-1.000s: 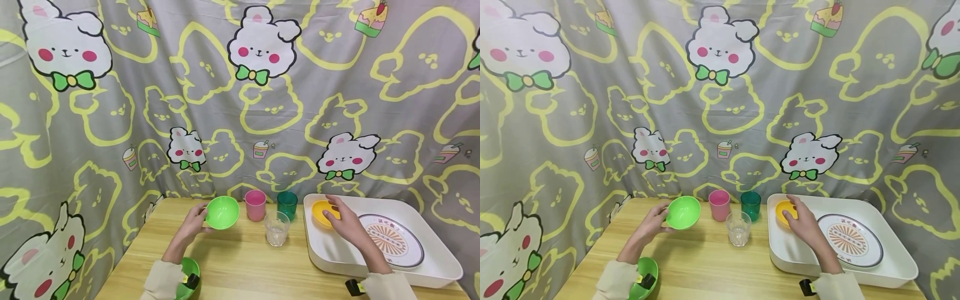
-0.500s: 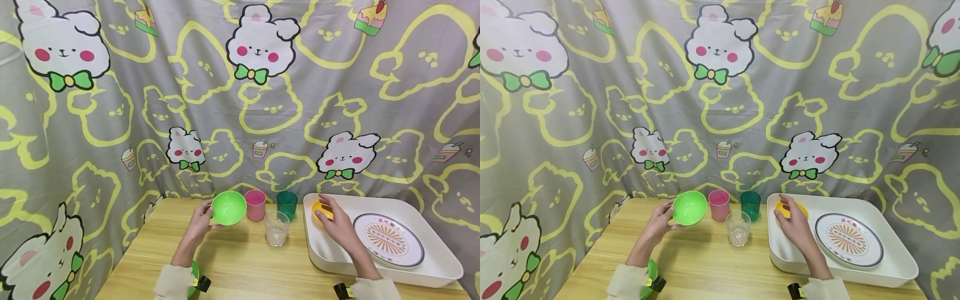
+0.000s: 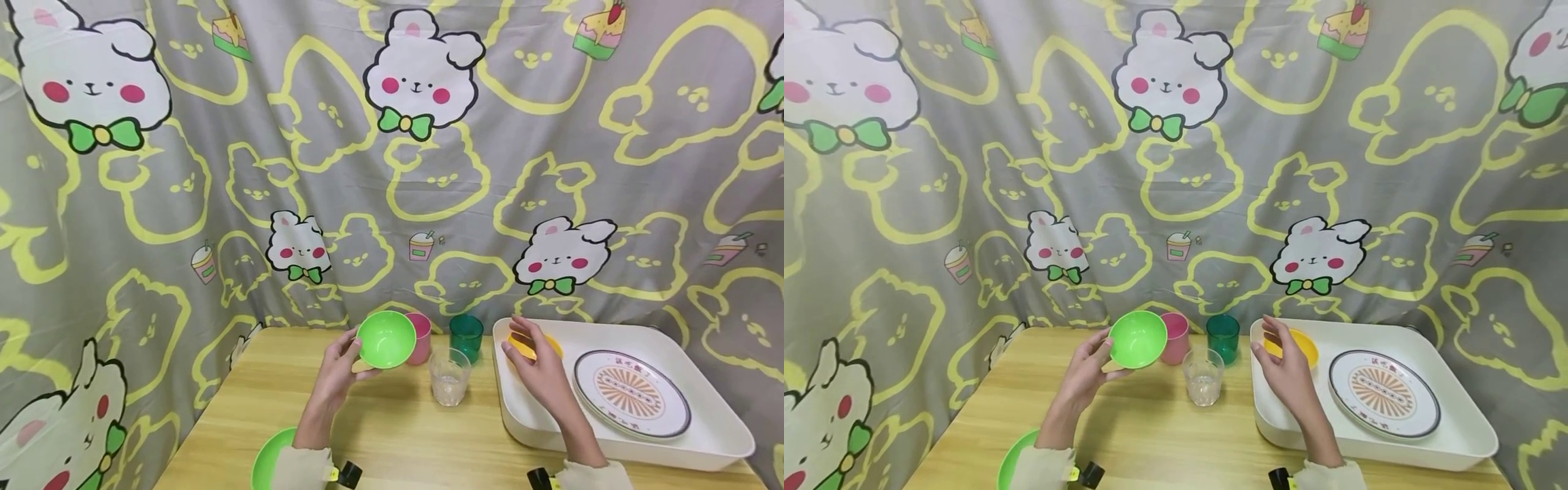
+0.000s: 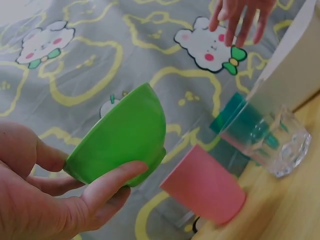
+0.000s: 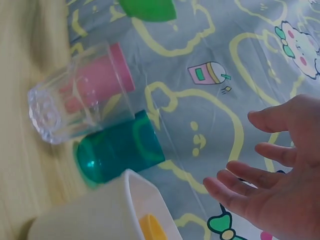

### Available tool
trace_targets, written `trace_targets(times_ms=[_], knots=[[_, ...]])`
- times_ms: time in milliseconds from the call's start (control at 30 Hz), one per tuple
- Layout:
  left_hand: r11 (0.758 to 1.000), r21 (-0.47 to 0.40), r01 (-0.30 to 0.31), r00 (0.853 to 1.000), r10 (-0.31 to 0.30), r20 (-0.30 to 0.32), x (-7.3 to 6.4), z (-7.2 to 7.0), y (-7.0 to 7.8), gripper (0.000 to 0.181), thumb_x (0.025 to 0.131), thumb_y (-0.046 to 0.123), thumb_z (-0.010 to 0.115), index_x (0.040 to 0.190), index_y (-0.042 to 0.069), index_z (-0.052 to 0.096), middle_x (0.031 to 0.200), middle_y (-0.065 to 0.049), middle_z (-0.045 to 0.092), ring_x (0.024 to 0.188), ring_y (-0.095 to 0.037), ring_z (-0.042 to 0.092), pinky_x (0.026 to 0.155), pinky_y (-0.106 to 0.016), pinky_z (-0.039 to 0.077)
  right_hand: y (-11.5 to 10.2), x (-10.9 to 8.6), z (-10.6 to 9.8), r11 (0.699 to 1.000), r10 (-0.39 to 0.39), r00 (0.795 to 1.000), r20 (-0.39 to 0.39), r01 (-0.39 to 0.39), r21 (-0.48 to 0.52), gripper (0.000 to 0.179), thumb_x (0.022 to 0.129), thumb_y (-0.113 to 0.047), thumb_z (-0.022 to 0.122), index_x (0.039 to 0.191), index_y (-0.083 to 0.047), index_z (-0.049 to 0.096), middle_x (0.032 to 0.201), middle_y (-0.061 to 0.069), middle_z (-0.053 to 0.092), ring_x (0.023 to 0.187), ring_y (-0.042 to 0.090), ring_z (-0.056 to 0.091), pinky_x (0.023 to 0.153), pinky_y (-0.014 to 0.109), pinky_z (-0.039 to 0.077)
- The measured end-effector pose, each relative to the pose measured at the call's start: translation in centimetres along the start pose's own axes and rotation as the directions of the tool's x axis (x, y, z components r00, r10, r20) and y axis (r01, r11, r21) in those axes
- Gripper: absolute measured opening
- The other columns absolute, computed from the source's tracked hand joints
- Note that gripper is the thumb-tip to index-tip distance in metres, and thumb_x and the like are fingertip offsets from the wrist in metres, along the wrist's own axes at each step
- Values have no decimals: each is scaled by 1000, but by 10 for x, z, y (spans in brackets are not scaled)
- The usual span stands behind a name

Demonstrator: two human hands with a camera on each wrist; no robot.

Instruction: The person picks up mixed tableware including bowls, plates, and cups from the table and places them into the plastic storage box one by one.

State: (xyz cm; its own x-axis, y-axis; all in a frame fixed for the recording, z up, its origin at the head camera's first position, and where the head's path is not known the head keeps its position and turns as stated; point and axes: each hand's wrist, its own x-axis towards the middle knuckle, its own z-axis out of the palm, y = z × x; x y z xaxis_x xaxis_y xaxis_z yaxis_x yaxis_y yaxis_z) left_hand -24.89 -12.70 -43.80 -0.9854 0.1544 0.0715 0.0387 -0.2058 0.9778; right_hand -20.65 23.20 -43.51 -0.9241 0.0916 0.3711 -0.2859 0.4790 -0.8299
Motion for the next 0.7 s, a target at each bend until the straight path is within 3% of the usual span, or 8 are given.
trace_targets(times_ms=[300,500,700], knots=[[1000,-30,-9,999,10,43,1,13,-3,45,111,14,45,150,-8,41,143,-27,43,117,-29,60,86,-50,60,-8,-1,12,996,49,999,-22,-48,76,59,104,-22,64,155,-9,39,149,19,50,136,39,49,102,49,48],[998,-65,10,999,-7,42,2,21,-4,45,111,13,45,150,-8,41,143,-26,44,118,-29,59,86,-51,60,-12,2,23,988,74,997,4,-74,136,59,104,-27,64,156,-12,40,149,16,50,137,35,50,103,28,49],[997,-77,5,998,0,68,2,32,-6,48,110,16,49,151,-8,41,144,-26,43,117,-28,59,87,-51,59,-17,1,30,985,76,997,8,-77,155,57,104,-29,64,154,-12,42,149,16,51,136,35,51,106,50,49]])
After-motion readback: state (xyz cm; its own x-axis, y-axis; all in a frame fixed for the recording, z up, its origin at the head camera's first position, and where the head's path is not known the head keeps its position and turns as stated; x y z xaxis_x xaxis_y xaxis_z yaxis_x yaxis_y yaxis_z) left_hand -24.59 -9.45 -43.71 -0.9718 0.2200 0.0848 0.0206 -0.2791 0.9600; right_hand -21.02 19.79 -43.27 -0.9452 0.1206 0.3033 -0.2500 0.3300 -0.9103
